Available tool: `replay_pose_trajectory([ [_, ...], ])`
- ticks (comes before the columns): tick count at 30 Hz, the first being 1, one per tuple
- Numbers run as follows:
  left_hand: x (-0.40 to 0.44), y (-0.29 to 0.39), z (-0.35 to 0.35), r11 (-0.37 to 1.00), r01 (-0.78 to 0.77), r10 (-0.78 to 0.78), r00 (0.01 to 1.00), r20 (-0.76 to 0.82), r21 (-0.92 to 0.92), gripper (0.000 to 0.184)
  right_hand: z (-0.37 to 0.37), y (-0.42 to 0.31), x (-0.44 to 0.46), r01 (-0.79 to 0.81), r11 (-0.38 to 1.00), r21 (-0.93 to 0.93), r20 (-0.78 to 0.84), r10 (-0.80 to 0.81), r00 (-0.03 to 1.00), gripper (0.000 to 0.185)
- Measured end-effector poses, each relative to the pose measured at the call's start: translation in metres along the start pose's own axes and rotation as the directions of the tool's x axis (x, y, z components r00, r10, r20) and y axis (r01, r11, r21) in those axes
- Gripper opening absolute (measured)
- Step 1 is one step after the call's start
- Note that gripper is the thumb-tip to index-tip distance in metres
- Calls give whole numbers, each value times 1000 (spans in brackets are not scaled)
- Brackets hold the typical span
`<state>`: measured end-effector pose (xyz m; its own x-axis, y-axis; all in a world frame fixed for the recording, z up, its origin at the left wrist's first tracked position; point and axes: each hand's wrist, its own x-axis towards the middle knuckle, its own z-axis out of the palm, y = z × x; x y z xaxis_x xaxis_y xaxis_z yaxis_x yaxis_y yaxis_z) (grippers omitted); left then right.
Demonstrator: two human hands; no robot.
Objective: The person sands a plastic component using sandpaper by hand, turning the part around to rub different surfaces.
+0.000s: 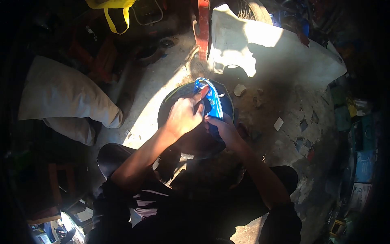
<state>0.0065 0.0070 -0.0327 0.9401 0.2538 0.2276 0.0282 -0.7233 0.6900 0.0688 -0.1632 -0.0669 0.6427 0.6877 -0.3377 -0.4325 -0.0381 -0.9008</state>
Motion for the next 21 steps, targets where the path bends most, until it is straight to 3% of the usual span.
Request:
replay_pose_trajectory([
  [2, 0, 3, 1, 999, -2, 1, 999, 35, 47, 44, -2, 1, -2, -18, 999, 28, -58, 20, 998, 11],
  [4, 9, -5, -3, 975, 191, -195, 981, 23, 110, 48, -8, 9, 3, 60, 998, -28, 35, -59, 998, 11],
  [5, 11, -7, -5, 970, 208, -216, 975, 47, 126, 43, -7, 11, 4, 59, 998, -32, 41, -58, 997, 11],
  [6, 9, -7, -3, 970, 210, -217, 975, 40, 123, 43, -6, 12, 4, 48, 999, -17, 19, -47, 999, 11],
  [8, 3, -5, 10, 998, -57, 57, 992, -116, -1, 38, -8, 10, 3, 42, 999, 3, -15, -42, 999, 10],
  [10, 6, 0, 8, 997, -37, 44, 994, -103, 73, 34, -12, 6, 2, 95, 994, -56, 37, -93, 995, 10],
  [13, 15, -4, 2, 990, 141, -141, 975, -169, -14, 35, -7, 0, 0, 126, 984, -127, 73, -117, 990, 12],
  [16, 14, -7, 2, 998, 52, -43, 953, -299, 24, 28, -5, -3, -1, 137, 988, -76, 85, -130, 988, 13],
  [21, 12, -6, 2, 999, 46, -44, 954, -298, 2, 27, -6, -5, -4, 140, 988, -71, 100, -132, 986, 14],
])
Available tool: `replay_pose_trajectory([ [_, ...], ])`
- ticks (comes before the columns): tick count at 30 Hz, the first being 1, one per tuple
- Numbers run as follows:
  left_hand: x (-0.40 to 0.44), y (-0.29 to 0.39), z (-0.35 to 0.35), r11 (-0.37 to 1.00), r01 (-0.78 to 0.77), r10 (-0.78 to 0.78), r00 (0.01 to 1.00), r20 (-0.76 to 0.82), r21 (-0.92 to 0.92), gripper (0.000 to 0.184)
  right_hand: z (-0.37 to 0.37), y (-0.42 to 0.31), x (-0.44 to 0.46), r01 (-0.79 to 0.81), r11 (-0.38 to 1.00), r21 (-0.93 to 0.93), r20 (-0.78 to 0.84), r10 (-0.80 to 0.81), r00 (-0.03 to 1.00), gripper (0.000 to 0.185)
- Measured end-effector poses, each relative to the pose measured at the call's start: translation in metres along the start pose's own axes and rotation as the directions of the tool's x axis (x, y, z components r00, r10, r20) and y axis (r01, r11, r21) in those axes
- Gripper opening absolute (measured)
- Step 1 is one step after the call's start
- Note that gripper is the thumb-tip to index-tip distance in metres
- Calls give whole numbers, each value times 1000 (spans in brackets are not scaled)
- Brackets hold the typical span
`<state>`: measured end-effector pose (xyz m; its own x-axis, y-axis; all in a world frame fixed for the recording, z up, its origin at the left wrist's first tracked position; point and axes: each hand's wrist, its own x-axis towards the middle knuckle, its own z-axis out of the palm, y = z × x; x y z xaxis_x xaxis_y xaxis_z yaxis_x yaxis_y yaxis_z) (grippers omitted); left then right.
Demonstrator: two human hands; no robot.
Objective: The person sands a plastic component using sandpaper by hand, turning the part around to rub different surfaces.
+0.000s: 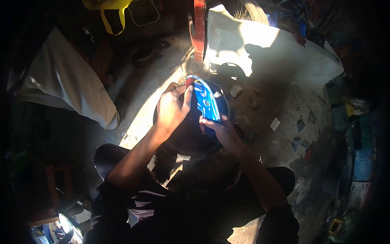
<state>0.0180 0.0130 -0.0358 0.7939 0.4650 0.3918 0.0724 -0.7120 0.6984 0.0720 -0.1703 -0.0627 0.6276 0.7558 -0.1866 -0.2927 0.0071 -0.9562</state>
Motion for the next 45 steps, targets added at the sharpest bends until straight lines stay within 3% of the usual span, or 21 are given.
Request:
replay_pose_trajectory([
  [1, 0, 2, -1, 1000, 14, -14, 1000, 5, -12, 28, 0, 0, 0, 2, 1000, 0, 3, -2, 1000, 14],
  [3, -13, 11, 0, 977, -104, 117, 991, 59, -188, 28, -1, 4, -3, -31, 999, 24, -43, 32, 999, 13],
  [5, -13, 16, 0, 981, -97, 110, 992, 65, -170, 25, 1, 5, -3, -67, 996, 52, -95, 71, 993, 13],
  [7, -1, 9, 0, 995, 96, -97, 995, 27, 33, 24, 5, 0, -3, -56, 998, 13, -52, 57, 997, 12],
  [11, -12, 14, -2, 983, -83, 88, 996, 24, -162, 30, 3, 3, -1, -12, 1000, 20, -34, 13, 999, 11],
  [13, -12, 21, -5, 986, -55, 65, 996, 59, -159, 31, 1, 4, -1, -8, 1000, 20, -43, 9, 999, 12],
  [16, -4, 14, -7, 996, 87, -88, 995, 39, 26, 29, 6, 3, -2, -12, 1000, -7, -39, 12, 999, 12],
  [19, -16, 28, -8, 992, -14, 15, 1000, 0, -124, 29, 7, 1, -2, -24, 1000, 8, -72, 25, 997, 12],
  [21, -21, 31, -9, 985, -54, 69, 994, 86, -165, 28, 5, -4, -5, -9, 998, -65, -214, -6, 977, 12],
  [23, -8, 21, -4, 997, 35, -36, 999, -19, -69, 28, -2, 2, -1, 3, 993, -116, -111, -16, 994, 12],
  [24, 1, 13, -5, 991, 122, -122, 993, 9, -63, 29, -1, 5, 1, 49, 987, -151, -75, -61, 995, 13],
  [27, -13, 20, -3, 994, 7, -5, 1000, 19, -107, 29, -3, 9, 2, 123, 974, -193, -55, -135, 989, 13],
  [29, -21, 30, -7, 982, -38, 54, 995, 84, -186, 28, -10, 8, -2, 9, 976, -218, -166, -47, 985, 12],
  [32, -6, 17, -5, 986, 103, -104, 995, -3, -131, 29, -1, 12, 1, 102, 974, -200, -91, -122, 988, 12],
  [33, -1, 13, -7, 972, 201, -192, 978, 79, -120, 29, 1, 13, 2, 156, 970, -186, -53, -169, 984, 12],
  [35, -11, 21, -6, 984, 90, -83, 995, 52, -152, 28, 1, 13, 0, 156, 965, -210, -51, -170, 984, 11],
  [37, -22, 32, -8, 967, 29, -9, 997, 78, -252, 28, 1, 3, -8, 9, 961, -278, -167, -58, 984, 10],
  [39, -17, 38, -16, 985, 108, -95, 991, 96, -138, 29, 1, 5, -8, -8, 948, -320, -186, -55, 981, 8],
  [41, -5, 19, -9, 976, 183, -181, 983, 29, -115, 31, 2, 13, -1, 209, 931, -299, -53, -235, 971, 8],
  [43, -9, 20, -9, 975, 119, -120, 993, 7, -185, 32, 6, 14, -5, 185, 934, -306, -83, -220, 972, 8],
  [45, -19, 33, -13, 976, 109, -91, 991, 98, -189, 31, 6, 9, -2, 200, 926, -320, -106, -245, 964, 8],
])
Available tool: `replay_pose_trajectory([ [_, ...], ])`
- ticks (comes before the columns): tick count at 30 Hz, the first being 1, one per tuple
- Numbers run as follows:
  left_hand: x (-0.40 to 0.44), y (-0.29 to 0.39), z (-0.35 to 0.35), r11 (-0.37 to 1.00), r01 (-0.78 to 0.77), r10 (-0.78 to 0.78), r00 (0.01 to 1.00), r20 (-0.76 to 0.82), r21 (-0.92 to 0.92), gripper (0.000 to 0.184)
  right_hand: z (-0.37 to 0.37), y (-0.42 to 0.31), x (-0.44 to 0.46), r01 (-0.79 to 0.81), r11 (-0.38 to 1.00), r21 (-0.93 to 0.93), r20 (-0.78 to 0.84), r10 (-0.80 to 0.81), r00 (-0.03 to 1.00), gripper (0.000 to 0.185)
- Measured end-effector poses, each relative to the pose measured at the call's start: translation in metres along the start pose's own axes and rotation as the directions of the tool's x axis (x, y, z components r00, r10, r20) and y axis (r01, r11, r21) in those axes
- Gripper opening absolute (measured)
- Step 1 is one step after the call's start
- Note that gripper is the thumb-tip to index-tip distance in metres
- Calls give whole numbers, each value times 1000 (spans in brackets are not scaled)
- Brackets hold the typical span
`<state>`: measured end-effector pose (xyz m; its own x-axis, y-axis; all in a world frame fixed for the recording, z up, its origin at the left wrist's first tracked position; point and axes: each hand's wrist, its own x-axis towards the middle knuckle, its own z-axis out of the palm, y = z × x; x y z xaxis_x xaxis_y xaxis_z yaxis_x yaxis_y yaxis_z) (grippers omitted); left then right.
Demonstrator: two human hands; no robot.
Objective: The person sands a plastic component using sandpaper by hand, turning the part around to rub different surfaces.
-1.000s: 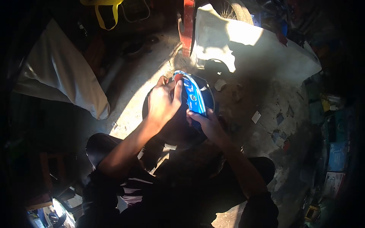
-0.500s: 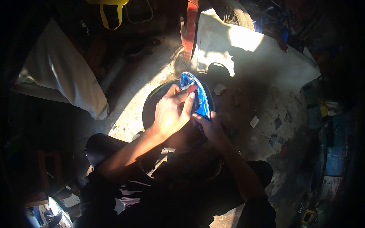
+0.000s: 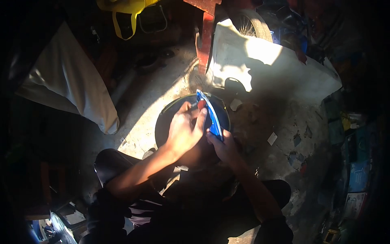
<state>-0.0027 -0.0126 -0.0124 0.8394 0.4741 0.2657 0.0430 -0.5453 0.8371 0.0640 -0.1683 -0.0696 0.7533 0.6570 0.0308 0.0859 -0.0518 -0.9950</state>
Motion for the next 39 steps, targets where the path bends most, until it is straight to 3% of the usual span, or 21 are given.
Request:
replay_pose_trajectory([
  [2, -2, 2, -2, 999, -30, 32, 999, 38, -33, 30, -6, -3, -3, -52, 998, -29, -22, 52, 998, 8],
  [4, 9, 4, -7, 996, 85, -85, 996, 10, 27, 32, -7, 3, -1, -15, 1000, -3, 0, 15, 1000, 7],
  [6, 15, -4, -8, 994, 107, -106, 993, -59, 24, 33, -2, 3, -1, 40, 998, -57, 44, -37, 998, 5],
  [7, 12, -1, -8, 998, 52, -49, 997, -64, 39, 32, 2, -2, -2, 8, 1000, -23, 6, -8, 1000, 10],
  [8, 4, 5, -6, 995, 86, -86, 996, 4, -58, 29, 1, -1, -1, 13, 1000, -21, 3, -12, 1000, 10],
  [10, -6, 6, 4, 987, -113, 112, 994, -9, -114, 28, -4, 3, -1, -31, 997, -67, -100, 24, 995, 9],
  [12, -2, 3, 2, 993, -89, 91, 996, 24, -73, 27, -6, 8, 2, 10, 1000, -8, -70, -11, 998, 8],
  [14, 9, -3, -1, 999, 50, -49, 996, -72, 17, 24, -3, 7, 3, 24, 1000, 20, 8, -24, 1000, 7],
  [16, 9, -7, 0, 996, 83, -81, 994, -73, 19, 24, 0, 3, 1, 30, 1000, 8, 9, -30, 1000, 7],
  [19, -4, -1, 5, 986, -115, 117, 993, 4, -122, 31, -5, 4, -1, -46, 998, -50, -51, 44, 998, 8],
  [20, -2, -1, 4, 986, -110, 112, 994, 8, -122, 31, -5, 4, 0, -53, 997, -49, -52, 50, 997, 8],
  [23, 14, -9, 0, 995, 94, -92, 994, -65, 39, 31, -2, 4, 2, -3, 999, 32, 66, 1, 998, 5],
  [28, 3, -4, 4, 996, -55, 59, 997, 57, -64, 30, -5, 10, 3, -33, 999, -3, 14, 33, 999, 6],
  [32, 16, -17, 6, 999, 45, -44, 996, -76, 15, 30, 0, 0, 2, 14, 1000, -1, 87, -14, 996, 8],
  [33, 14, -16, 6, 999, 19, -17, 998, -53, 38, 30, 4, 1, 1, -82, 994, 78, 65, 77, 995, 8],
  [36, 5, -12, 10, 999, -44, 44, 998, 37, -12, 29, -1, 3, 1, -133, 991, 11, 36, 133, 991, 8],
  [39, 10, -17, 12, 1000, -23, 23, 999, -24, -1, 33, 0, 7, 2, -191, 982, 13, 19, 191, 981, 9],
])
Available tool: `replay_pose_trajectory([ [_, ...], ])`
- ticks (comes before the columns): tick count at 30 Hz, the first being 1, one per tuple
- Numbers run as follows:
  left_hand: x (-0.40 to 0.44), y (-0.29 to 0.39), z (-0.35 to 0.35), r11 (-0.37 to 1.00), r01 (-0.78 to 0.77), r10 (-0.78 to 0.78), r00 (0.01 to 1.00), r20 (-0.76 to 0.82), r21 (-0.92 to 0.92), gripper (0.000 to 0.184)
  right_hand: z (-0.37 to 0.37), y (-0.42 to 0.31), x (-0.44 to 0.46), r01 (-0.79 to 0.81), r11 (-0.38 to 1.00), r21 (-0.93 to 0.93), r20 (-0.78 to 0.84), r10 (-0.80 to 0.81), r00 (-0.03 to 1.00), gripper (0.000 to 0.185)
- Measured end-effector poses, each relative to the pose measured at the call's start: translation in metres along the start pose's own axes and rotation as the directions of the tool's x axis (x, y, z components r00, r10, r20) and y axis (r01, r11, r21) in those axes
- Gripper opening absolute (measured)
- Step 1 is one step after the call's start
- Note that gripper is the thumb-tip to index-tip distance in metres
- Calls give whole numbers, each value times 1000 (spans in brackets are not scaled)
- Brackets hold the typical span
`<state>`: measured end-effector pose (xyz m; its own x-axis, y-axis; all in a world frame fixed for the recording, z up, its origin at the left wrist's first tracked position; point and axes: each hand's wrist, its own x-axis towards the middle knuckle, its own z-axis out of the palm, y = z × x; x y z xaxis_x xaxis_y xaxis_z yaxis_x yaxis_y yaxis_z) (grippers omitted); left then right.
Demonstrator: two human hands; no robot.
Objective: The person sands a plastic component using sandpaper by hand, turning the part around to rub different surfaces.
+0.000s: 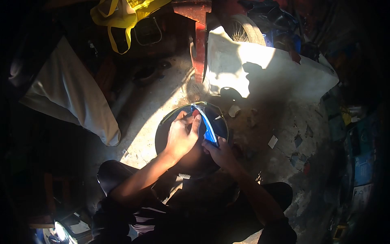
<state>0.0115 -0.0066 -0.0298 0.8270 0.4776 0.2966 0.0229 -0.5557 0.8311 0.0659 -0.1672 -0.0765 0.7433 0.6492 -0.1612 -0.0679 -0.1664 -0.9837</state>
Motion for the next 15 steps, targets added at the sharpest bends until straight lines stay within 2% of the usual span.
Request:
replay_pose_trajectory([
  [1, 3, 1, -1, 1000, 17, -17, 999, -40, 8, 37, 1, 0, -1, -3, 1000, -1, -1, 3, 1000, 9],
  [2, 2, 4, -3, 992, 120, -120, 993, 7, 27, 38, 3, 1, -1, -17, 998, 54, 34, 16, 999, 9],
  [3, 0, 1, 0, 993, 118, -119, 993, 12, 29, 38, 5, 1, -2, -34, 993, 110, 69, 26, 997, 9],
  [4, -4, -2, 4, 995, 78, -80, 997, 20, 69, 36, 5, -2, -3, -35, 993, 114, 66, 27, 997, 9],
  [6, -9, 0, 6, 999, 35, -37, 997, 61, 35, 37, 3, -11, -5, -65, 995, 77, 40, 62, 997, 8],
  [9, -2, 7, -2, 994, 85, -90, 994, 66, 72, 37, 2, -11, -3, -56, 998, 43, 12, 55, 998, 8],
  [11, 0, 0, 0, 994, 89, -90, 996, 12, 60, 36, 4, -3, -2, -59, 996, 68, 31, 57, 998, 9],
  [13, -4, 2, 2, 994, 94, -97, 993, 61, 51, 36, 4, -4, -2, -61, 994, 92, 45, 57, 997, 9],
  [15, -11, -3, 7, 996, 27, -37, 993, 111, 86, 38, 3, -11, -3, -102, 993, 60, -15, 103, 995, 10],
])
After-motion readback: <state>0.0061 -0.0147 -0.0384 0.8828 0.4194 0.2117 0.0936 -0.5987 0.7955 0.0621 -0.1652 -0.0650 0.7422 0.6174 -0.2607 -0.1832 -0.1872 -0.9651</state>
